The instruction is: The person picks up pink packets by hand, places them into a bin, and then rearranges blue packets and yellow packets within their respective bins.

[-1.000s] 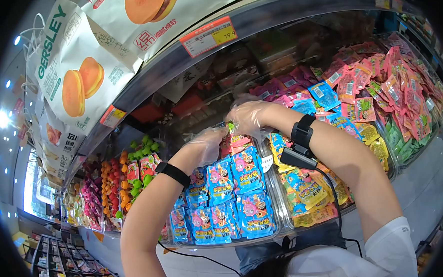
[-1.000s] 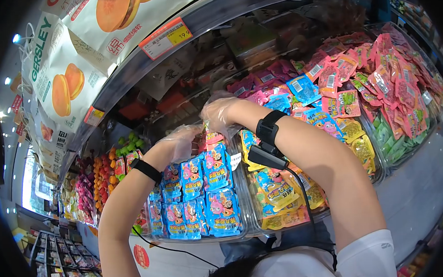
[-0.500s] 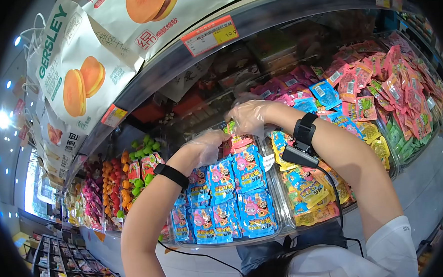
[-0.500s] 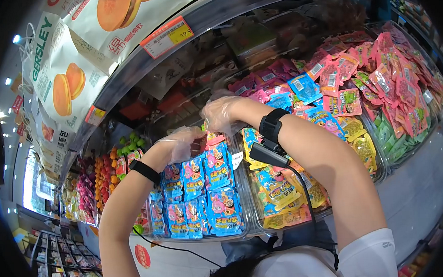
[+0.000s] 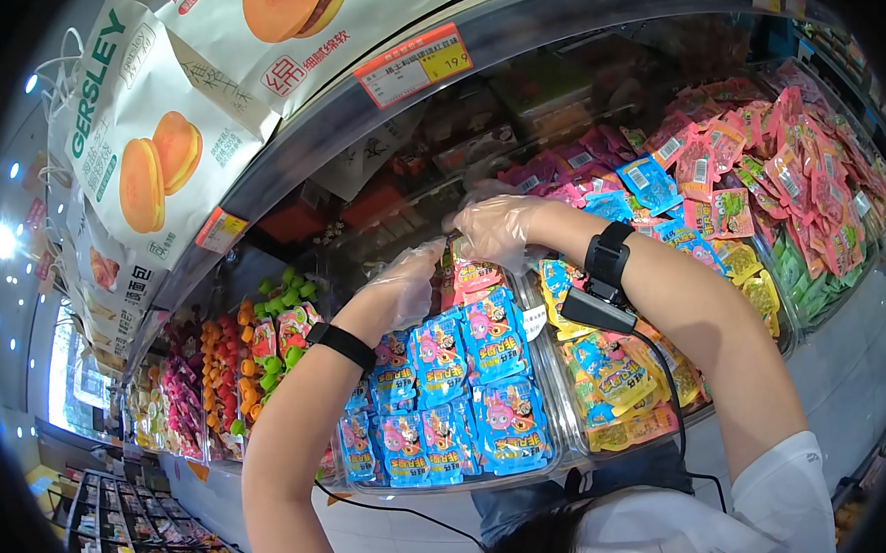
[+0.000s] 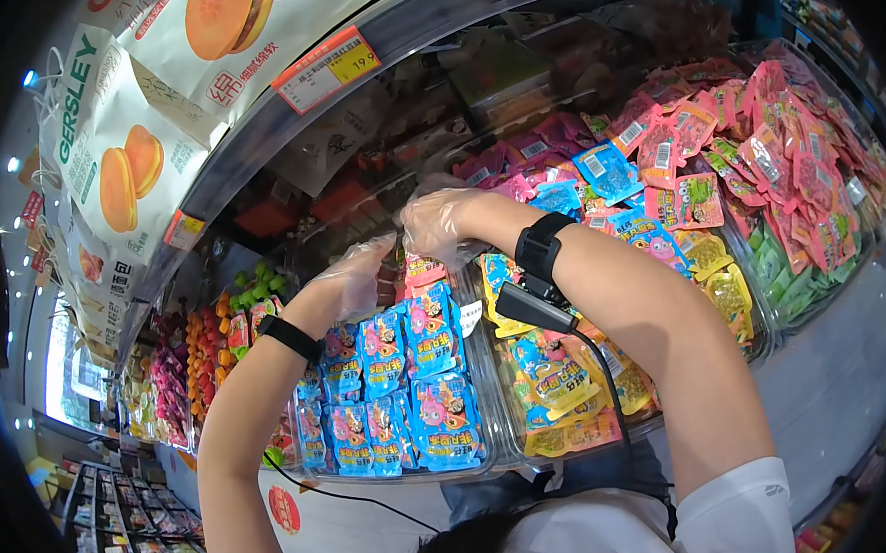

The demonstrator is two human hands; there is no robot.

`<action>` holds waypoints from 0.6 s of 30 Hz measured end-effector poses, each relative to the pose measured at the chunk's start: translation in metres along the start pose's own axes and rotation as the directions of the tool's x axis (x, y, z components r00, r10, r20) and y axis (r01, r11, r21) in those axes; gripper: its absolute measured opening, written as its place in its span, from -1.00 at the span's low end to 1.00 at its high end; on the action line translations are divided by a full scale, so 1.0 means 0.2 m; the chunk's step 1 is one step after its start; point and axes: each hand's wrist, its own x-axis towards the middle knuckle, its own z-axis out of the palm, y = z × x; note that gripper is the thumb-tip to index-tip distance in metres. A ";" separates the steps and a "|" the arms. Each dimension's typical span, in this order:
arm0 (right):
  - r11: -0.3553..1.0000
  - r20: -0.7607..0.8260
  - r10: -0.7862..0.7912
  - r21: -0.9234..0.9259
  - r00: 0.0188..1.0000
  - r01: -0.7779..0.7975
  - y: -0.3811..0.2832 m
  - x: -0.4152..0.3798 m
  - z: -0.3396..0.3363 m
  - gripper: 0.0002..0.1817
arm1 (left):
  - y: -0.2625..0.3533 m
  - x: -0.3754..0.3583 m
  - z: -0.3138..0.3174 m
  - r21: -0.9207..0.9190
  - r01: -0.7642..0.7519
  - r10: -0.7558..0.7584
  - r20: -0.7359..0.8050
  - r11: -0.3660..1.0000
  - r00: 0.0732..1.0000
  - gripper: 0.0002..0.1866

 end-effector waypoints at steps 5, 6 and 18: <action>0.992 0.038 0.086 0.094 0.996 -0.089 -0.03 -0.03 -0.05 -0.47 | -0.12 0.25 -0.18 0.436 -0.253 0.216 0.135 0.863 0.967 -0.59; 0.992 0.038 0.086 0.094 0.996 -0.089 -0.03 -0.03 -0.04 -0.47 | -0.07 0.16 -0.10 0.355 -0.181 0.153 0.107 0.917 0.982 -0.59; 0.979 0.030 0.125 0.158 0.992 -0.129 -0.02 -0.03 -0.03 -0.46 | -0.14 0.30 -0.20 0.437 -0.245 0.225 0.097 0.865 0.969 -0.64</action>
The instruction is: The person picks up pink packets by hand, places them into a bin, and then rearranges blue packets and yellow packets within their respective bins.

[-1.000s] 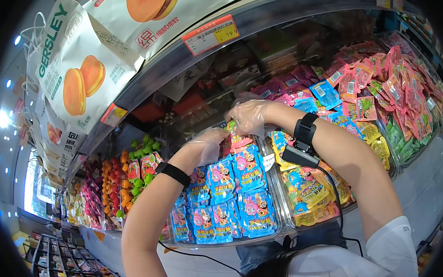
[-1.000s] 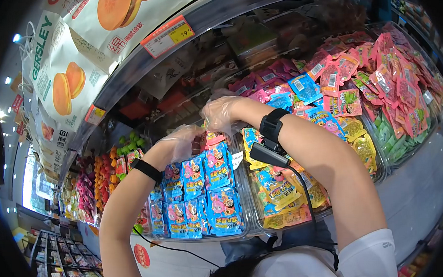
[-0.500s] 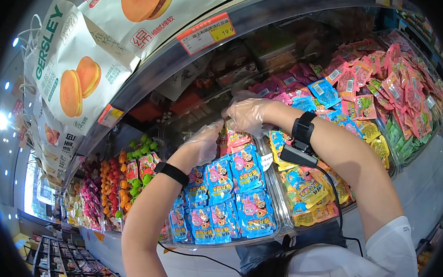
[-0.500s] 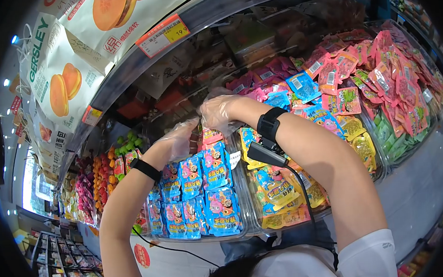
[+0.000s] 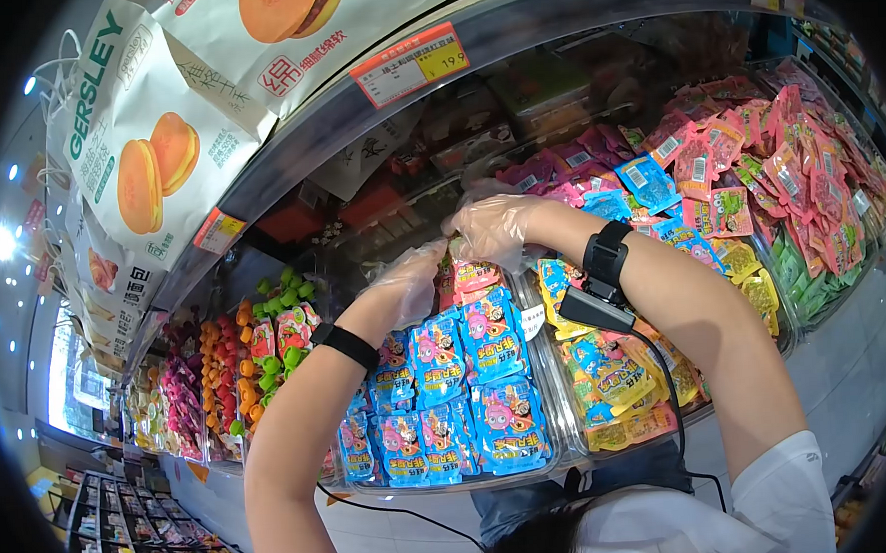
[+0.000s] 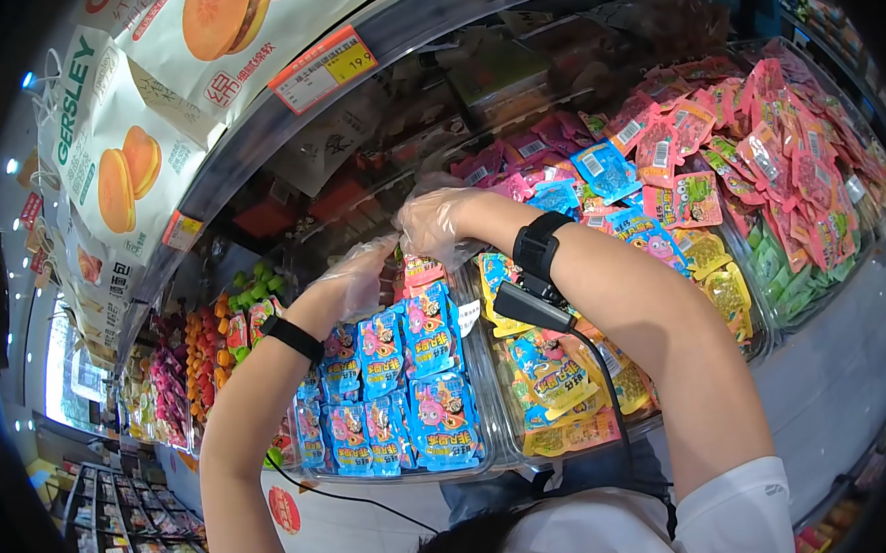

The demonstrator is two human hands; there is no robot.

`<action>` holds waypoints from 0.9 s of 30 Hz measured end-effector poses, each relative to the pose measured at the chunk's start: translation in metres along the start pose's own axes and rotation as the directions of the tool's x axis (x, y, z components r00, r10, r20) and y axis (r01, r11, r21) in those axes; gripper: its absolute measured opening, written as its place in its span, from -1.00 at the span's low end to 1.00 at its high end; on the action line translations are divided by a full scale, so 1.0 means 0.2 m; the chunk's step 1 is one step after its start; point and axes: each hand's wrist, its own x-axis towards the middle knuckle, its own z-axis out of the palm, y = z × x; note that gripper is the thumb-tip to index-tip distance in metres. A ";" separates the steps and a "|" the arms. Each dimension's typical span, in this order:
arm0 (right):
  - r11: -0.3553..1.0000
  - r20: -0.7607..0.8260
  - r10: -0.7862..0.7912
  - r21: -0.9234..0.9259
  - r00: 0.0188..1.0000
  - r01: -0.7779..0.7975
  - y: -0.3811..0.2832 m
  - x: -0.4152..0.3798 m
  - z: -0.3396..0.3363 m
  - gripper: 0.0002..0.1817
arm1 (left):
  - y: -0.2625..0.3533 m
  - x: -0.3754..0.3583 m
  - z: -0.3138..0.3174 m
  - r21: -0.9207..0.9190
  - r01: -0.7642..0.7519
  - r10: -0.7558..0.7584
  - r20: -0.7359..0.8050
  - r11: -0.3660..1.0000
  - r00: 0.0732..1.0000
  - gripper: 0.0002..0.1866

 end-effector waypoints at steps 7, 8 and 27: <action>0.993 -0.104 -0.108 -0.051 0.989 0.103 0.04 0.03 0.03 -0.61 | 0.13 -0.05 0.11 -0.405 0.129 -0.138 0.008 0.905 0.990 -0.71; 0.982 -0.082 -0.151 -0.124 0.985 0.140 0.04 0.04 0.04 -0.62 | 0.17 -0.07 0.12 -0.407 0.132 -0.141 0.008 0.904 0.990 -0.71; 0.906 -0.045 -0.307 -0.321 0.951 0.277 0.07 0.06 0.05 -0.68 | 0.06 0.05 0.07 -0.221 0.097 -0.108 -0.038 0.970 0.993 -0.72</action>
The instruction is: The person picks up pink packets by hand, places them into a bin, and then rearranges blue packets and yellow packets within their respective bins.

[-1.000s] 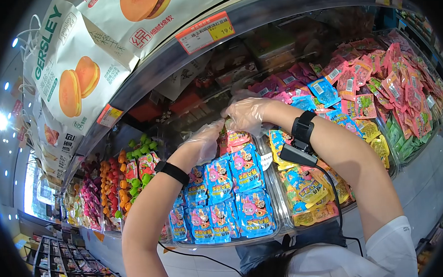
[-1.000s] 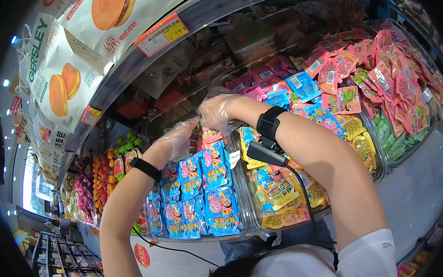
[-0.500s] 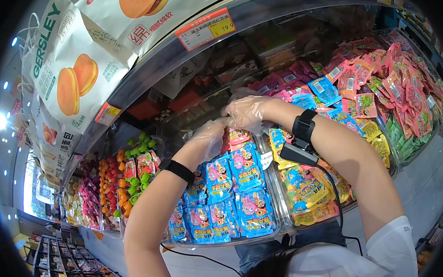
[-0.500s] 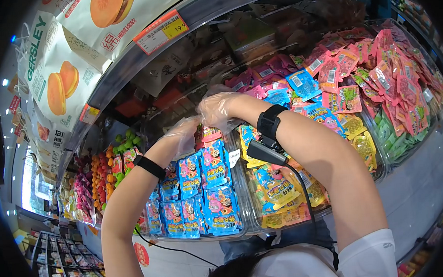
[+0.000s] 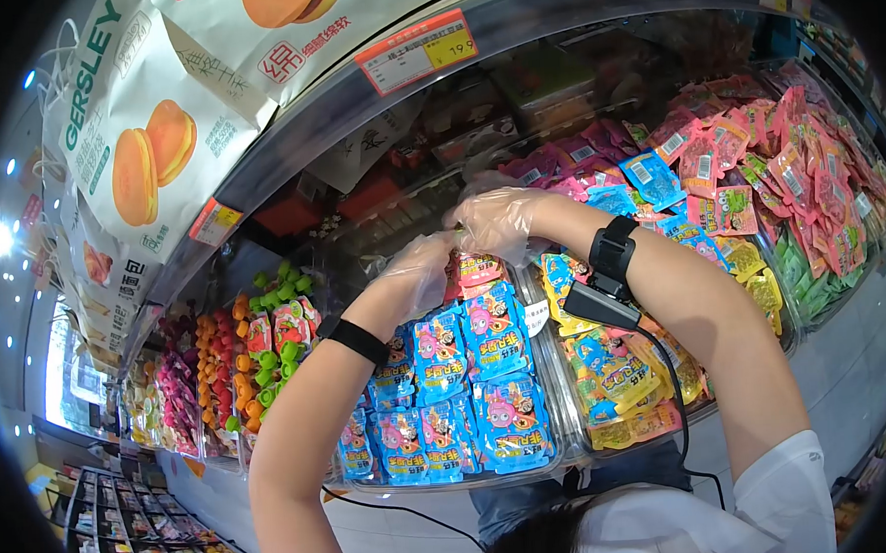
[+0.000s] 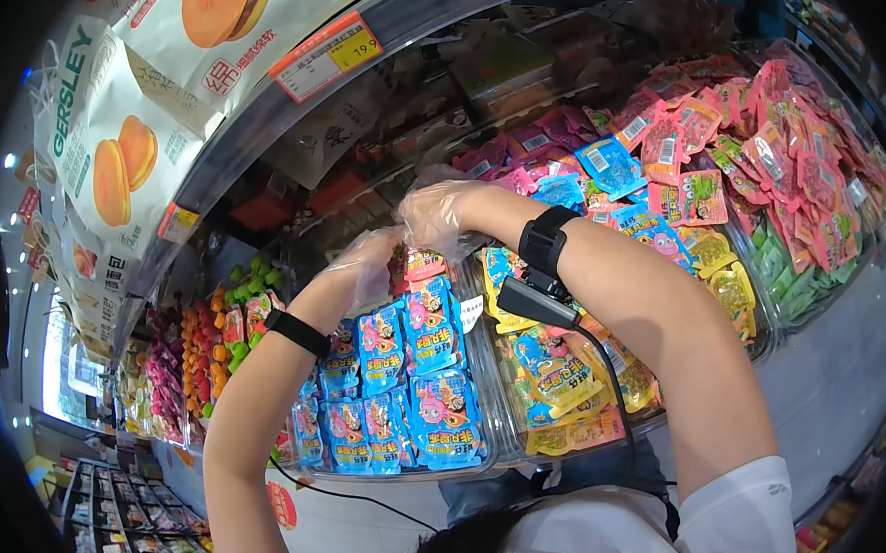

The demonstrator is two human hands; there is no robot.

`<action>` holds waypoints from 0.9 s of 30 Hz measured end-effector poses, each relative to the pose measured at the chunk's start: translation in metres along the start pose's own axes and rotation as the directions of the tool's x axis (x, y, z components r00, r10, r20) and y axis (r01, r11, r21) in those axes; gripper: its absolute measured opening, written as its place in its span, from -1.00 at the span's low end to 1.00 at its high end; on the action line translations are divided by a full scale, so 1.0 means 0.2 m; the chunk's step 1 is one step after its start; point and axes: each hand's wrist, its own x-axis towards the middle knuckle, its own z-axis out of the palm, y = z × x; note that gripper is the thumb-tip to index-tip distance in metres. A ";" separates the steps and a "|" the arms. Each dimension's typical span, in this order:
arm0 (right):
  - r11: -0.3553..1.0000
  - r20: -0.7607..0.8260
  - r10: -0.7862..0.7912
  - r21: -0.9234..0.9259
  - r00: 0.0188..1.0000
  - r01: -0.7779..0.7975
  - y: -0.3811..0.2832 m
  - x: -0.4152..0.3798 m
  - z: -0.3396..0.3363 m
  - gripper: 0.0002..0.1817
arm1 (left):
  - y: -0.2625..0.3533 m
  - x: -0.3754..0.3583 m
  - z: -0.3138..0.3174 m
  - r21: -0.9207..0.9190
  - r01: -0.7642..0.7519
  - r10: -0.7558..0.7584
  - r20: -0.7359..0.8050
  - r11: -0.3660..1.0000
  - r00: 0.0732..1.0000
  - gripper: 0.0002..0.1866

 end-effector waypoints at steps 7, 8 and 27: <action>0.935 0.002 0.238 0.270 0.971 -0.230 -0.05 -0.01 -0.04 -0.67 | 0.13 -0.17 0.10 -0.205 0.090 -0.091 0.005 0.975 0.996 -0.75; 0.878 0.002 0.324 0.371 0.946 -0.302 -0.06 -0.02 -0.05 -0.66 | 0.13 -0.16 0.10 -0.203 0.091 -0.092 0.006 0.975 0.996 -0.75; 0.989 -0.043 0.113 0.104 0.993 -0.108 0.01 0.02 0.03 -0.64 | 0.14 -0.19 0.15 -0.313 0.091 -0.080 0.046 0.945 0.996 -0.70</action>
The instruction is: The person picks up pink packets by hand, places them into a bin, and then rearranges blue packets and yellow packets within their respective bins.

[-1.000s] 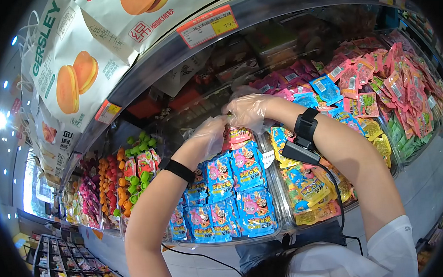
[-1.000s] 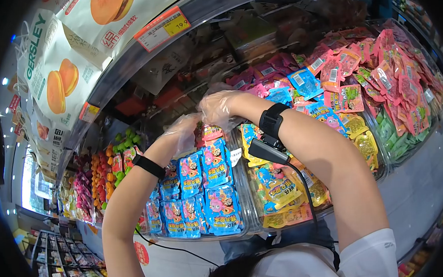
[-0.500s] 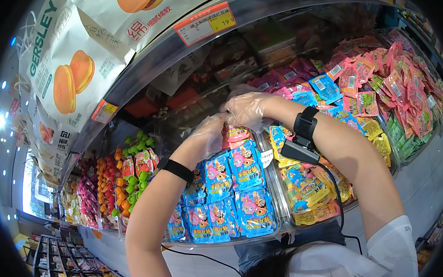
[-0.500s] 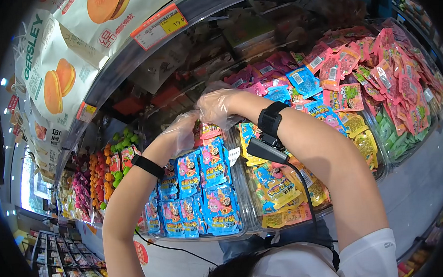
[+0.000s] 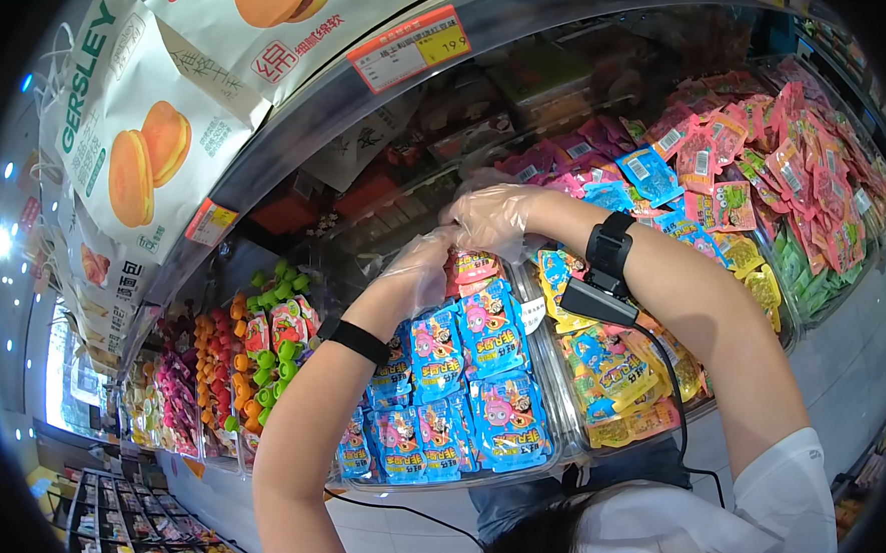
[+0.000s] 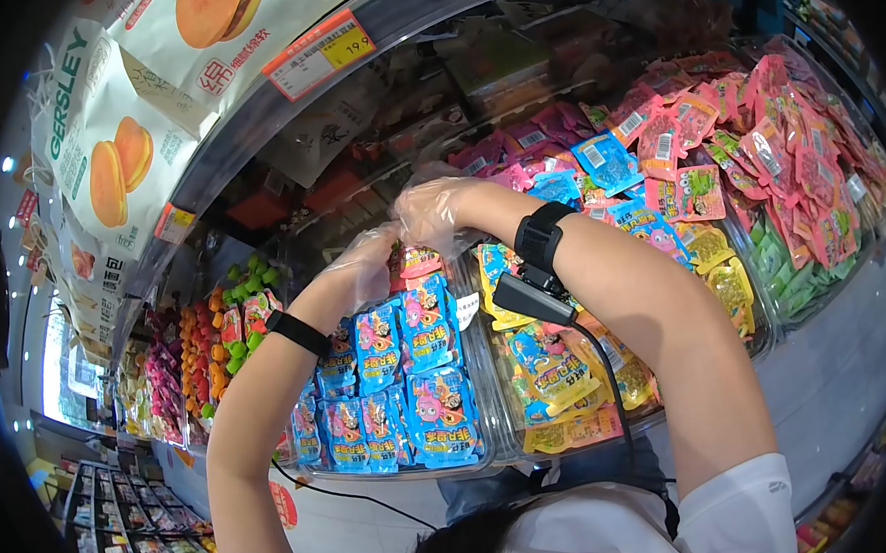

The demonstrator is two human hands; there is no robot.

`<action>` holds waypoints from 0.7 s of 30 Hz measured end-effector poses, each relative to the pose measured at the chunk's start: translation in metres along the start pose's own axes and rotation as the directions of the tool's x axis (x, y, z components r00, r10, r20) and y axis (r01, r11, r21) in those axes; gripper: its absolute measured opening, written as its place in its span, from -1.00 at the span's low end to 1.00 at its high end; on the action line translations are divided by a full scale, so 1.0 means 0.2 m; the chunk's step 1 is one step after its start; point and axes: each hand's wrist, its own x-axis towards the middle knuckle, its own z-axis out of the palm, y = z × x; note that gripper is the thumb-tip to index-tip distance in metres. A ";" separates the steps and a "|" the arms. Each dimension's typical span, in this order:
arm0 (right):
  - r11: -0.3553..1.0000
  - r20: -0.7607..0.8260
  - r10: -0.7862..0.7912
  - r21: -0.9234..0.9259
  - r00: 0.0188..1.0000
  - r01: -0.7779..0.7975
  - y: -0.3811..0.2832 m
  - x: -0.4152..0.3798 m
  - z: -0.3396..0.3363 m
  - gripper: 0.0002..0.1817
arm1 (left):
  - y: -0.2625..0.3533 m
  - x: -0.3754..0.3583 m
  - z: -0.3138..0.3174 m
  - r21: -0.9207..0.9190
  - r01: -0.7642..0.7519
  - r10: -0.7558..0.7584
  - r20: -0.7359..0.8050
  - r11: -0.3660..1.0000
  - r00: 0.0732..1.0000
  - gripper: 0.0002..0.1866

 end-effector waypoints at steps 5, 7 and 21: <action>1.000 -0.017 -0.021 -0.023 1.000 0.021 0.00 0.00 0.00 -0.65 | -0.01 0.02 -0.02 -0.011 -0.002 0.003 0.019 1.000 1.000 -0.71; 1.000 -0.004 -0.019 -0.011 1.000 0.019 0.00 0.00 0.00 -0.64 | 0.00 0.00 0.01 0.001 0.001 -0.001 -0.033 1.000 0.999 -0.71; 0.999 -0.044 -0.023 -0.023 0.999 0.022 0.00 0.00 -0.01 -0.62 | -0.03 0.06 -0.05 0.121 -0.011 0.014 -0.028 0.993 0.999 -0.66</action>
